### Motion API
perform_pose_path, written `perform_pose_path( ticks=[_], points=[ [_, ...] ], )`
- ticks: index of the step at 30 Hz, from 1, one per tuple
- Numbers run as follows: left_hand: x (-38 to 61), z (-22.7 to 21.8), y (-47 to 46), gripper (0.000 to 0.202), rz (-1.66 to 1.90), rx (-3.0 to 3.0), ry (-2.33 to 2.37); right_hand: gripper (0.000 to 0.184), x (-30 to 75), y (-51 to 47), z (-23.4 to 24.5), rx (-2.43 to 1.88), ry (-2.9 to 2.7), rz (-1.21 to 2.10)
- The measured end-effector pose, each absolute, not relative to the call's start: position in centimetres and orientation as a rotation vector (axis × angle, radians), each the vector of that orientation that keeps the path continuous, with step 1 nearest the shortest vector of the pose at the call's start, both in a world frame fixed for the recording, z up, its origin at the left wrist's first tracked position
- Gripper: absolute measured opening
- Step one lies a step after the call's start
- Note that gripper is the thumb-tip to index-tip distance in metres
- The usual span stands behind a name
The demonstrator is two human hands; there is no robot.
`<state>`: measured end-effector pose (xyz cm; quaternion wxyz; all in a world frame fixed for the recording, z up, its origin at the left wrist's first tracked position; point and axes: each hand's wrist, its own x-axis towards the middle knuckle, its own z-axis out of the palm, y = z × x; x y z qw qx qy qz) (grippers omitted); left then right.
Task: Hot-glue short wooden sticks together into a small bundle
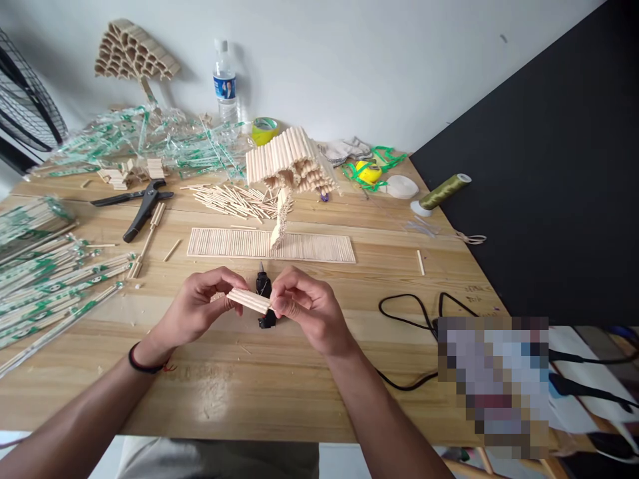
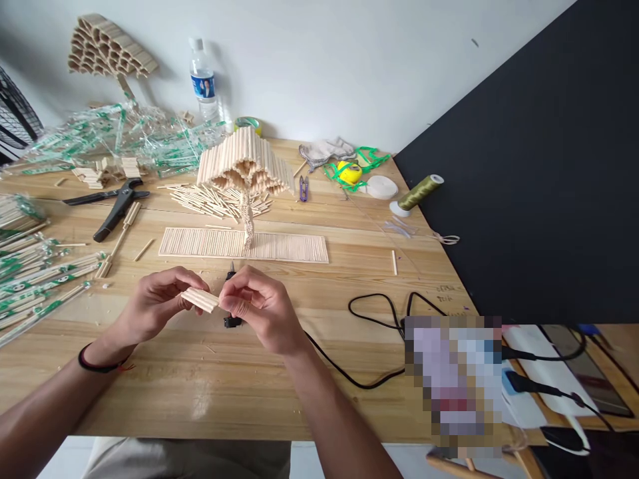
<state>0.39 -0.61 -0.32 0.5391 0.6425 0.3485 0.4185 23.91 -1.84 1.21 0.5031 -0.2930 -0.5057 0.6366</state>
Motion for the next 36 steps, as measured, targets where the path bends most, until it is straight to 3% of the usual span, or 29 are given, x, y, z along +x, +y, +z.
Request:
perform_pose_path(
  ticks=[6, 16, 20, 31, 36],
  points=[
    [0.4, -0.7, -0.2, 0.023, 1.002, 1.518, 0.804, 0.034, 23.8, -1.9, 0.6, -0.694, -1.225, 1.616],
    [-0.5, -2.2, 0.7, 0.02, 0.926, 1.56, 0.893, 0.03, 24.1, -1.2, 0.1, -0.536, -1.085, 1.625],
    [-0.2, -1.8, 0.4, 0.017, 0.904, 1.59, 0.914, 0.038, 24.0, -1.0, 0.5, -0.583, -1.054, 1.679],
    [-0.6, 0.5, 1.8, 0.031, 0.946, 1.673, 1.083, 0.043, 23.6, -0.3, 0.1, -0.64, -1.039, 1.495],
    [-2.5, -0.7, 2.7, 0.031, 0.91, 1.652, 1.103, 0.05, 23.9, -0.2, -0.9, -0.756, -1.194, 1.331]
  ],
)
